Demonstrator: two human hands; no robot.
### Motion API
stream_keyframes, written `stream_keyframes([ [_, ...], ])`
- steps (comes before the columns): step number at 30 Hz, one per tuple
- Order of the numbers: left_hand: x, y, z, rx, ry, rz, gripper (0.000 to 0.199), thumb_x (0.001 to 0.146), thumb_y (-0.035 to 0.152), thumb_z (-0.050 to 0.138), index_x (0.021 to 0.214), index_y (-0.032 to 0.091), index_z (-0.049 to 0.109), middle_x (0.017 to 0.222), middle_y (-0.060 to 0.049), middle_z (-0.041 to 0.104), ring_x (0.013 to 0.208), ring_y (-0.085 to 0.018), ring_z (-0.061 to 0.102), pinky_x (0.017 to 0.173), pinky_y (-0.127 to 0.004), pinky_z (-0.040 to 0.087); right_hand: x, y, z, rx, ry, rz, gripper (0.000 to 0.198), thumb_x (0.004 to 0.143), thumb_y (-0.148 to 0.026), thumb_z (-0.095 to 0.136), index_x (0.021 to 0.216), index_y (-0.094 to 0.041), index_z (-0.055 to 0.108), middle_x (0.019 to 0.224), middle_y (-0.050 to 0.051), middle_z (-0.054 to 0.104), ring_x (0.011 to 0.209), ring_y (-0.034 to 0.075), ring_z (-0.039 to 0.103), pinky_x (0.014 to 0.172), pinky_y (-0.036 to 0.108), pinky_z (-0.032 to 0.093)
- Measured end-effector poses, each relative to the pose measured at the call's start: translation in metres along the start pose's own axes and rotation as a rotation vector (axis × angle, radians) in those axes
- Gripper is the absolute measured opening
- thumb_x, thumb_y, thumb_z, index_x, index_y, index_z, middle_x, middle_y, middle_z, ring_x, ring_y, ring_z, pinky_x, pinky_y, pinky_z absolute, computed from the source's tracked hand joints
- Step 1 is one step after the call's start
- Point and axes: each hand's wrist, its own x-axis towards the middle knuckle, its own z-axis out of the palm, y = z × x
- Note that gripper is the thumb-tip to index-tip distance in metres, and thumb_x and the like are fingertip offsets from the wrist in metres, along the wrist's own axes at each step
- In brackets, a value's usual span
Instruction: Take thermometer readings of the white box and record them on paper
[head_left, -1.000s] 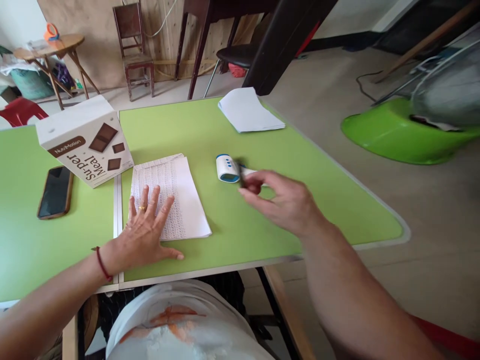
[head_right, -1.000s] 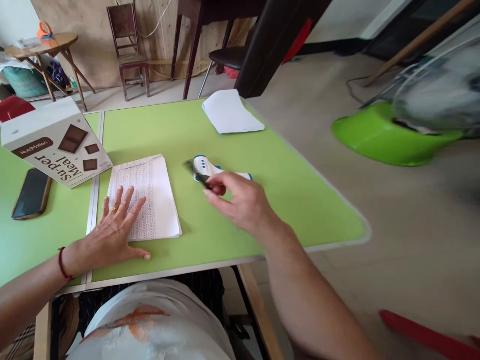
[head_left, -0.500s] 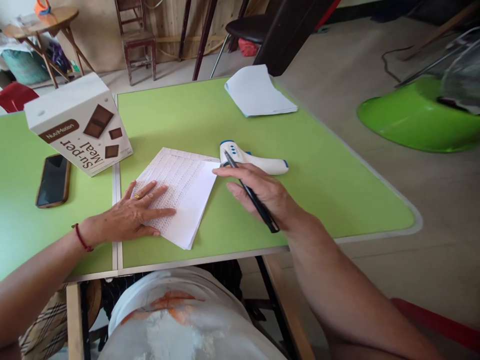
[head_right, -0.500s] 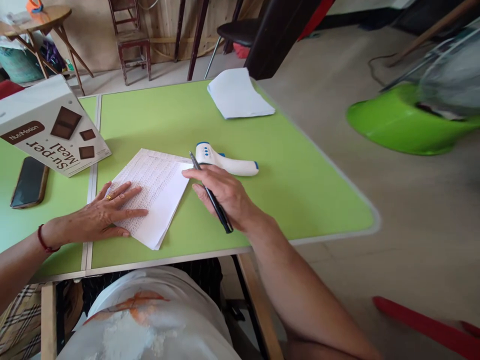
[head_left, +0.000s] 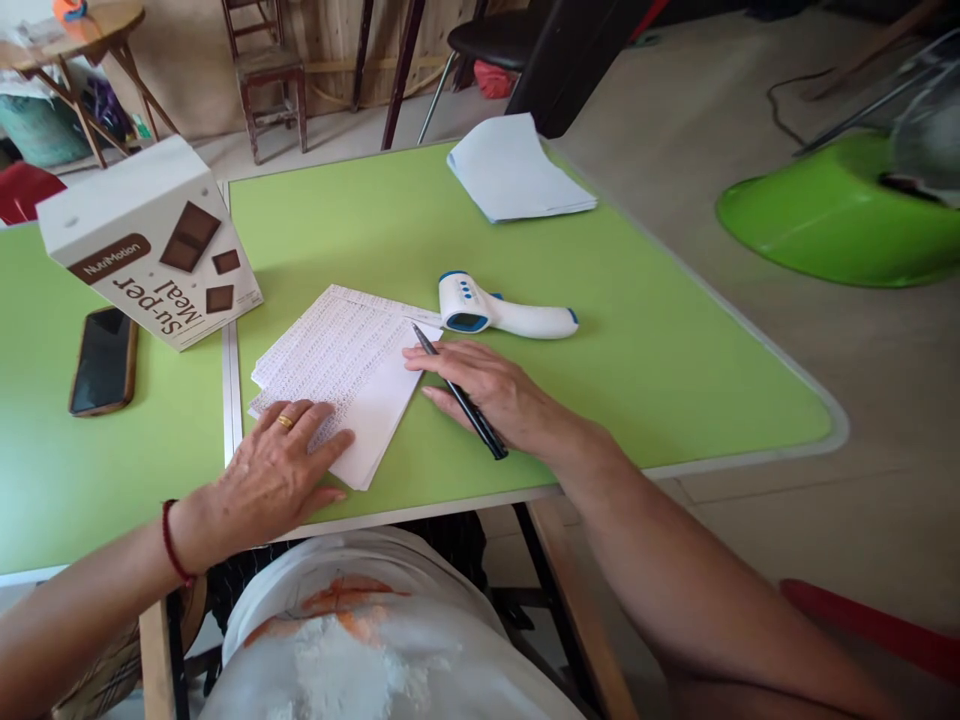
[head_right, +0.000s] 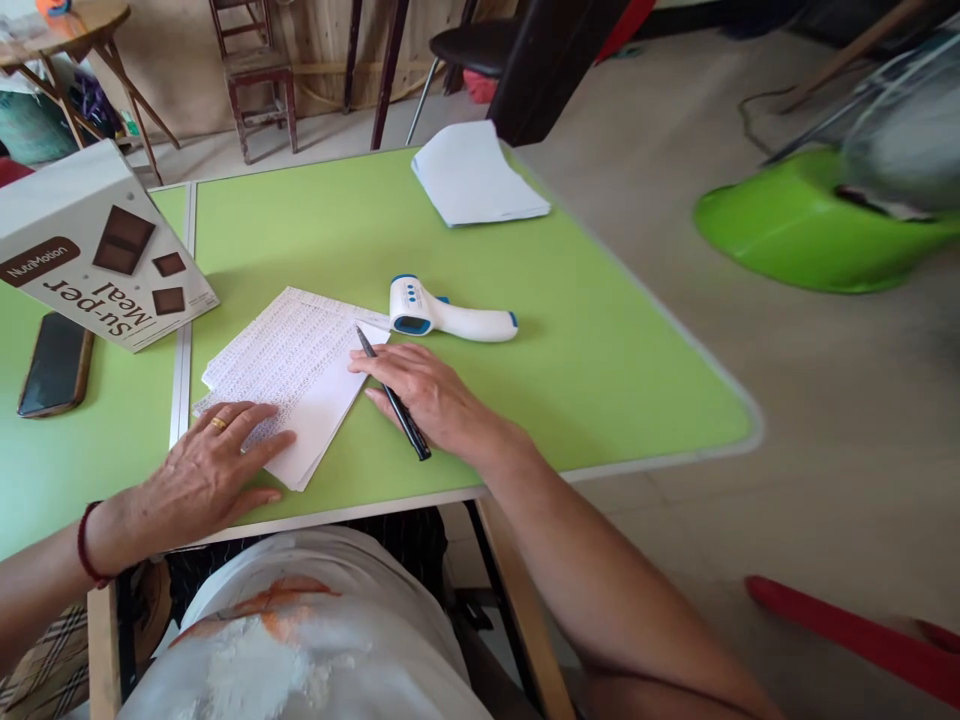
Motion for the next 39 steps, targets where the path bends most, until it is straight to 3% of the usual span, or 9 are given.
stream_keyframes([
  [5, -0.001, 0.020, 0.007, 0.066, 0.157, -0.030, 0.041, 0.093, 0.051, 0.056, 0.110, 0.014, 0.061, 0.116, -0.019, 0.066, 0.107, -0.035, 0.062, 0.093, -0.056, 0.051, -0.001, -0.008, -0.002, -0.035, 0.013, -0.042, 0.035, 0.094, -0.014, 0.052, 0.126, -0.026, 0.059, 0.121, 0.009, 0.072, 0.112, 0.025, 0.067, 0.097, 0.047, 0.054],
  [10, -0.006, 0.025, 0.004, 0.129, 0.236, -0.056, 0.016, 0.096, 0.023, 0.050, 0.096, 0.014, 0.063, 0.104, -0.014, 0.071, 0.098, -0.029, 0.068, 0.092, -0.052, 0.054, -0.006, -0.024, -0.003, -0.100, 0.058, -0.098, 0.033, 0.093, -0.013, 0.053, 0.124, -0.023, 0.058, 0.116, 0.011, 0.073, 0.105, 0.026, 0.069, 0.093, 0.045, 0.055],
  [17, -0.027, 0.029, 0.006, 0.148, 0.260, -0.015, 0.018, 0.091, 0.003, 0.049, 0.083, 0.013, 0.062, 0.099, -0.013, 0.073, 0.097, -0.027, 0.071, 0.084, -0.042, 0.060, -0.017, -0.045, -0.002, -0.148, 0.046, -0.090, 0.030, 0.094, -0.014, 0.054, 0.121, -0.024, 0.058, 0.107, 0.008, 0.075, 0.096, 0.024, 0.069, 0.099, 0.049, 0.048],
  [23, -0.047, 0.021, -0.001, 0.071, 0.314, -0.125, 0.013, 0.092, 0.007, 0.050, 0.083, 0.016, 0.055, 0.094, -0.011, 0.074, 0.088, -0.024, 0.073, 0.076, -0.037, 0.061, -0.018, -0.036, -0.009, -0.072, 0.137, -0.116, 0.028, 0.091, -0.030, 0.065, 0.118, -0.024, 0.062, 0.096, 0.007, 0.076, 0.094, 0.024, 0.069, 0.099, 0.046, 0.050],
  [28, -0.059, 0.021, 0.005, -0.056, 0.402, -0.201, 0.008, 0.092, 0.006, 0.054, 0.094, 0.014, 0.055, 0.095, -0.011, 0.072, 0.094, -0.021, 0.072, 0.079, -0.031, 0.057, -0.012, -0.032, -0.004, 0.039, 0.104, -0.185, 0.033, 0.087, -0.027, 0.070, 0.119, -0.026, 0.062, 0.101, 0.005, 0.076, 0.093, 0.023, 0.070, 0.101, 0.048, 0.050],
  [34, -0.059, 0.037, 0.015, -0.008, 0.514, -0.187, 0.015, 0.086, 0.002, 0.063, 0.097, 0.011, 0.059, 0.094, -0.011, 0.072, 0.093, -0.023, 0.068, 0.080, -0.035, 0.051, -0.003, -0.016, -0.003, 0.090, 0.091, -0.243, 0.028, 0.089, -0.009, 0.060, 0.110, -0.027, 0.065, 0.092, 0.002, 0.076, 0.081, 0.019, 0.069, 0.088, 0.042, 0.056],
  [39, -0.058, 0.047, 0.025, -0.013, 0.481, -0.197, 0.016, 0.086, 0.004, 0.066, 0.098, 0.012, 0.060, 0.091, -0.008, 0.071, 0.083, -0.020, 0.065, 0.072, -0.033, 0.049, 0.003, 0.003, -0.009, 0.126, -0.044, -0.255, 0.018, 0.092, -0.016, 0.057, 0.101, -0.027, 0.069, 0.086, 0.003, 0.072, 0.077, 0.017, 0.064, 0.068, 0.032, 0.052],
])
